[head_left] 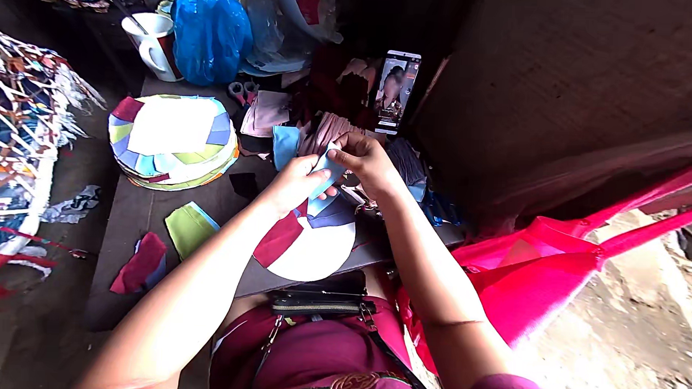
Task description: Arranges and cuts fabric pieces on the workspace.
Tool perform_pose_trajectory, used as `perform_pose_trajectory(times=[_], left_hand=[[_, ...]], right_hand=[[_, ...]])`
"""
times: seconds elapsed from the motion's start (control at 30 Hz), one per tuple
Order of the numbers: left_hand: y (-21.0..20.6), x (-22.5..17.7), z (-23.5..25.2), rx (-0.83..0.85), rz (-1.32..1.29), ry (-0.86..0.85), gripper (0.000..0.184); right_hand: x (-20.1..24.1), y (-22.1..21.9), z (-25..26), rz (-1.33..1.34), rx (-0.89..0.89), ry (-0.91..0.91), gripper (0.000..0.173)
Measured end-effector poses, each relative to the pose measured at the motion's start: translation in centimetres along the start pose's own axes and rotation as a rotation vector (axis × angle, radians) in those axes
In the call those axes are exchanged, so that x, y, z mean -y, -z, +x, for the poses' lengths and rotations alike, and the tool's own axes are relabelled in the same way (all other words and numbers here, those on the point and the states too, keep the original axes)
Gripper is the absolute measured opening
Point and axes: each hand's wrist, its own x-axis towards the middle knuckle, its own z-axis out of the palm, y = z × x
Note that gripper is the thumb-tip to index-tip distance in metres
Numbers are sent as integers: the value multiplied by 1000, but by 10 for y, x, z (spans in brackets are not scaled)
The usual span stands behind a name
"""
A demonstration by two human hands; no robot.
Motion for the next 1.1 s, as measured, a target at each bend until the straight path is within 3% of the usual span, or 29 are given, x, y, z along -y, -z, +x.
perform_pose_trajectory(times=[0.23, 0.33, 0.37, 0.53, 0.77, 0.83, 0.9, 1.0, 1.1], left_hand=[[-1, 0, 0, -64, -138, 81, 8], [-2, 8, -2, 83, -232, 56, 39], [-3, 10, -2, 116, -273, 43, 42], [-5, 9, 3, -19, -585, 40, 42], [5, -1, 0, -177, -832, 29, 39], [8, -2, -2, -168, -840, 35, 37], [11, 0, -3, -139, -841, 36, 37], [12, 2, -2, -128, -826, 44, 36], [9, 2, -2, -118, -759, 63, 37]], right_hand=[[4, -4, 2, 429, -289, -29, 5], [4, -9, 0, 580, -260, 5, 10], [3, -12, -1, 599, -233, 12, 11], [0, -23, -2, 464, -155, -21, 13], [19, 10, -11, 306, -364, 67, 12], [29, 34, -33, 138, -467, 150, 12], [32, 56, -68, -296, -606, 135, 16], [29, 77, -104, -948, -689, -228, 29], [16, 88, -115, -1152, -468, -626, 39]])
